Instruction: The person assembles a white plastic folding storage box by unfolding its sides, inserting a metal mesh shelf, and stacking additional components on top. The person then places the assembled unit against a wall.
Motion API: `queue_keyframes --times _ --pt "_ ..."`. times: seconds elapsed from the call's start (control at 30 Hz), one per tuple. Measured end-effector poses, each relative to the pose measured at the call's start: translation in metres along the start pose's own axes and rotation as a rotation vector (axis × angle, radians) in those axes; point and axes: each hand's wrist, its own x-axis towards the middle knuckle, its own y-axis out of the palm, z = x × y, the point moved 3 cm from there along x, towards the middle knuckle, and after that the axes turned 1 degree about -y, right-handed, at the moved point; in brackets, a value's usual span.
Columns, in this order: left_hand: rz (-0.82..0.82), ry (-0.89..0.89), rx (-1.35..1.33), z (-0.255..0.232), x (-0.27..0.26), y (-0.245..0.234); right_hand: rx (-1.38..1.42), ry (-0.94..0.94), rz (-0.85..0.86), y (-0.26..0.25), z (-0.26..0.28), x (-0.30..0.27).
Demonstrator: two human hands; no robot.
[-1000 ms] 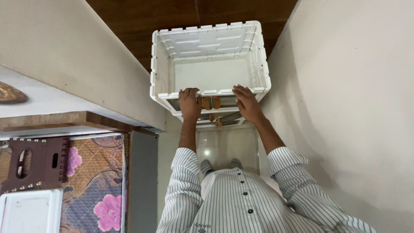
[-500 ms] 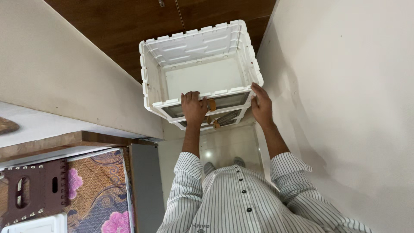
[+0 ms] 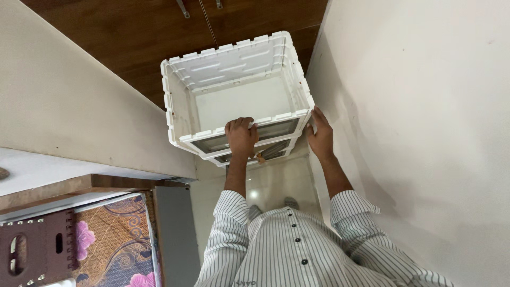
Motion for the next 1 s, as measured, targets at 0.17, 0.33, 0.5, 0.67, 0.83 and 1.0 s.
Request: queue_keyframes --times 0.17,0.33,0.5,0.67,0.83,1.0 --pt "0.013 -0.030 -0.031 0.003 -0.001 -0.001 -0.019 0.061 0.027 0.002 0.000 0.002" --pt "0.051 -0.069 -0.044 -0.002 -0.004 -0.005 -0.009 0.037 0.037 0.004 -0.001 -0.001" --pt "0.042 -0.077 -0.038 -0.002 -0.005 -0.004 0.028 0.056 0.034 0.009 -0.001 -0.003" --pt "0.014 -0.096 -0.069 0.004 -0.004 0.002 0.000 0.086 0.028 0.008 0.000 -0.002" --pt "0.003 -0.079 -0.106 0.002 -0.005 -0.002 -0.027 0.064 0.026 0.005 -0.002 -0.002" --pt "0.128 -0.123 -0.329 -0.002 -0.001 -0.025 -0.019 0.048 0.055 0.005 -0.001 0.007"
